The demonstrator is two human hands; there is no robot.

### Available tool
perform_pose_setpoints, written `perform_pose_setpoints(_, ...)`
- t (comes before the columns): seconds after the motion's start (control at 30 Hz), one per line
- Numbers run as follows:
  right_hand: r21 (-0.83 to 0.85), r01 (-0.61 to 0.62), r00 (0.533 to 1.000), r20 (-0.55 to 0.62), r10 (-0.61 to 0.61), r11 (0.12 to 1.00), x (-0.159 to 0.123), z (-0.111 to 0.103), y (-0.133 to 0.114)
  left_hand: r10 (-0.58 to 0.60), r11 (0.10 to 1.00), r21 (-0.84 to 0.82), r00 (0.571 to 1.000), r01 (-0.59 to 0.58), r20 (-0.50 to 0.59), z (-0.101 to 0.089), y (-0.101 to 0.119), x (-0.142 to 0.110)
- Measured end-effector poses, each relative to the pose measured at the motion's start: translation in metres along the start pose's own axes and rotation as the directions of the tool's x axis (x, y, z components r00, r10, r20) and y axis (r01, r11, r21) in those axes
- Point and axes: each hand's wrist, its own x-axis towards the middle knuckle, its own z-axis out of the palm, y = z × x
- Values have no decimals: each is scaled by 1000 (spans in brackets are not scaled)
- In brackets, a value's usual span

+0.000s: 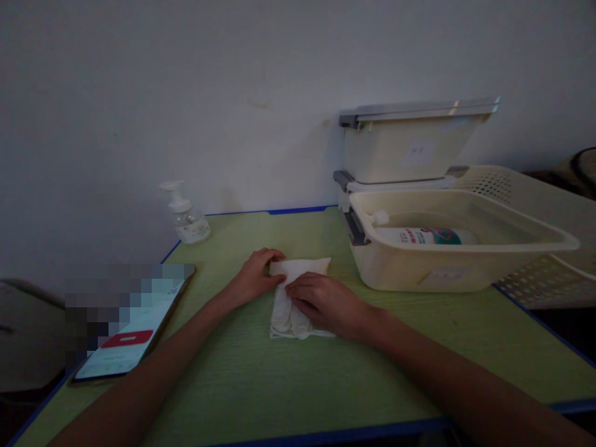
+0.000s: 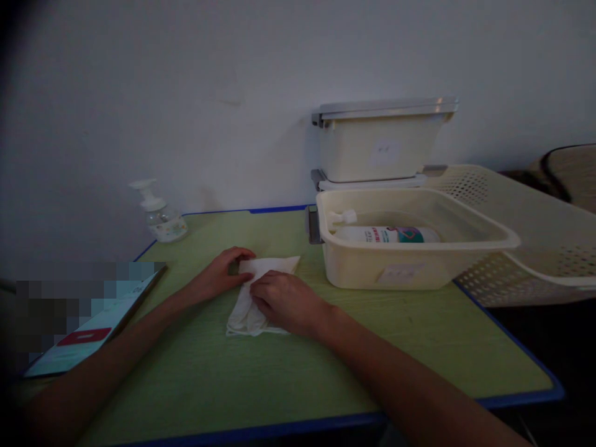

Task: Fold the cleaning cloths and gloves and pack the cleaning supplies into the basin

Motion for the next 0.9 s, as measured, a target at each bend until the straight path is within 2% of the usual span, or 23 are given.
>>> perform_pose_setpoints(0.17,-32,20,1000,23,-19,999,-2,-2,-1,-55,990,-131,998,51,-31,1,8,-1)
perform_pose_setpoints(0.33,-53,89,996,28,-88,995,-4,0,-2,-126,947,-297,992,124,15,0,15,-3)
perform_pose_setpoints(0.43,-57,113,993,28,-111,992,-4,2,-2,-121,948,-291,992,127,36,0,17,-3)
perform_pose_setpoints(0.53,-60,106,994,39,-104,992,-3,4,-2,-113,954,-280,994,111,12,0,18,-2)
perform_pose_setpoints(0.7,-27,86,994,74,-84,996,-4,-3,-2,-97,936,-335,994,105,42,-1,21,-2)
perform_pose_setpoints(0.9,3,81,990,116,-81,997,-7,-12,-7,-130,949,-294,991,113,-39,-8,20,-2)
